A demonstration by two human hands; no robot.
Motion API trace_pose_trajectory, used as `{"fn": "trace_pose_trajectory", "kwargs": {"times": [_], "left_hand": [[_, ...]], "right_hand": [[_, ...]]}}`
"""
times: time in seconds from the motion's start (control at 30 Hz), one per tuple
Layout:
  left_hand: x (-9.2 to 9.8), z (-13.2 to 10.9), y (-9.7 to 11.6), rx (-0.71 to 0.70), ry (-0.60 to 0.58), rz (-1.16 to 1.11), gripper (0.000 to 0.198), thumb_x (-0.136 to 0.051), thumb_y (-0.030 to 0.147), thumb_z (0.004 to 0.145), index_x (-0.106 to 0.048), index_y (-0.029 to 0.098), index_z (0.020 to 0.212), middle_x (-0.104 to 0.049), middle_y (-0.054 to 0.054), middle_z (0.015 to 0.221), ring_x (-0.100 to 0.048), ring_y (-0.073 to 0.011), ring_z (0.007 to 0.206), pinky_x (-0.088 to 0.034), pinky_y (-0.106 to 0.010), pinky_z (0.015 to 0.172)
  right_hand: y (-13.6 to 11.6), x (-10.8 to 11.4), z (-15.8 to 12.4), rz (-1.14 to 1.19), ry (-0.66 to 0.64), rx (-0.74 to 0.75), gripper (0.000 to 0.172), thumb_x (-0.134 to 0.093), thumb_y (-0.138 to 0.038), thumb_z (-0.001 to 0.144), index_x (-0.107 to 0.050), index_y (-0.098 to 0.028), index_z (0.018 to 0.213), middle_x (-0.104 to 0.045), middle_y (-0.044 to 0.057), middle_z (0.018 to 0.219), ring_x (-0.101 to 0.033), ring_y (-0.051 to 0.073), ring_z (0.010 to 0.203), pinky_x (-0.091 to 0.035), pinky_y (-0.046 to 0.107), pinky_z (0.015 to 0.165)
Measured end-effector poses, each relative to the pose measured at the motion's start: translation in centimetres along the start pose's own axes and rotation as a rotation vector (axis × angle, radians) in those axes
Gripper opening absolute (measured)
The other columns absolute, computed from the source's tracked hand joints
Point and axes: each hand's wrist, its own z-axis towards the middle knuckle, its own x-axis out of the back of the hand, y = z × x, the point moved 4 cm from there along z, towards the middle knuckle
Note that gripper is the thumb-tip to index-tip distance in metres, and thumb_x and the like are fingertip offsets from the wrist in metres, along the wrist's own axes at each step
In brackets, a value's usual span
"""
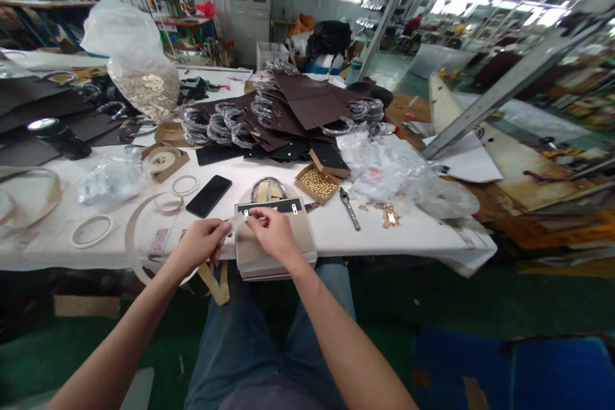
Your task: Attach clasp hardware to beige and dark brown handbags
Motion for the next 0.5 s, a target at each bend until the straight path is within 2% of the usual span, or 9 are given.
{"fn": "trace_pose_trajectory", "kwargs": {"times": [0.1,0.2,0.3,0.4,0.5], "left_hand": [[-0.5,0.0,0.3,-0.006,0.075,-0.016,0.051,-0.054,0.062,0.106,-0.059,0.024,0.072,-0.058,0.0,0.046,-0.056,-0.0189,0.04,-0.04,-0.028,0.049],[-1.1,-0.4,0.2,-0.012,0.134,-0.019,0.051,-0.057,0.061,0.105,-0.062,0.023,0.071,-0.057,0.001,0.047,-0.055,-0.0182,0.043,-0.039,-0.028,0.051],[-2.2,-1.0,-0.2,-0.044,0.174,0.002,0.051,-0.058,0.06,0.105,-0.063,0.022,0.071,-0.059,0.0,0.052,-0.056,-0.0179,0.05,-0.036,-0.028,0.055],[-3.3,-1.9,-0.8,-0.038,0.216,0.014,0.057,-0.059,0.064,0.106,-0.06,0.022,0.067,-0.059,0.0,0.054,-0.056,-0.018,0.055,-0.035,-0.028,0.058],[-4.2,-2.6,-1.1,0.012,0.158,-0.017,0.062,-0.062,0.07,0.104,-0.061,0.021,0.065,-0.061,-0.002,0.053,-0.061,-0.0198,0.056,-0.038,-0.029,0.059]], "right_hand": [[0.5,0.1,0.4,0.091,-0.038,-0.09,0.047,-0.067,-0.06,0.106,-0.086,-0.018,0.118,-0.079,0.006,0.086,-0.058,0.016,0.056,-0.045,0.029,0.051],[0.6,0.3,0.4,0.12,-0.048,-0.114,0.05,-0.067,-0.065,0.107,-0.085,-0.019,0.113,-0.078,0.006,0.085,-0.057,0.016,0.055,-0.044,0.029,0.049],[0.5,0.2,0.2,0.026,-0.069,-0.037,0.034,-0.078,-0.054,0.101,-0.086,-0.021,0.102,-0.079,0.005,0.087,-0.061,0.018,0.063,-0.047,0.03,0.057],[0.7,0.1,0.2,-0.084,-0.09,0.032,0.023,-0.076,-0.042,0.102,-0.085,-0.022,0.095,-0.08,0.004,0.088,-0.068,0.021,0.076,-0.05,0.032,0.069],[0.9,0.2,0.3,-0.164,-0.139,0.063,0.018,-0.072,-0.033,0.104,-0.083,-0.022,0.095,-0.08,0.002,0.089,-0.069,0.021,0.081,-0.05,0.033,0.076]]}}
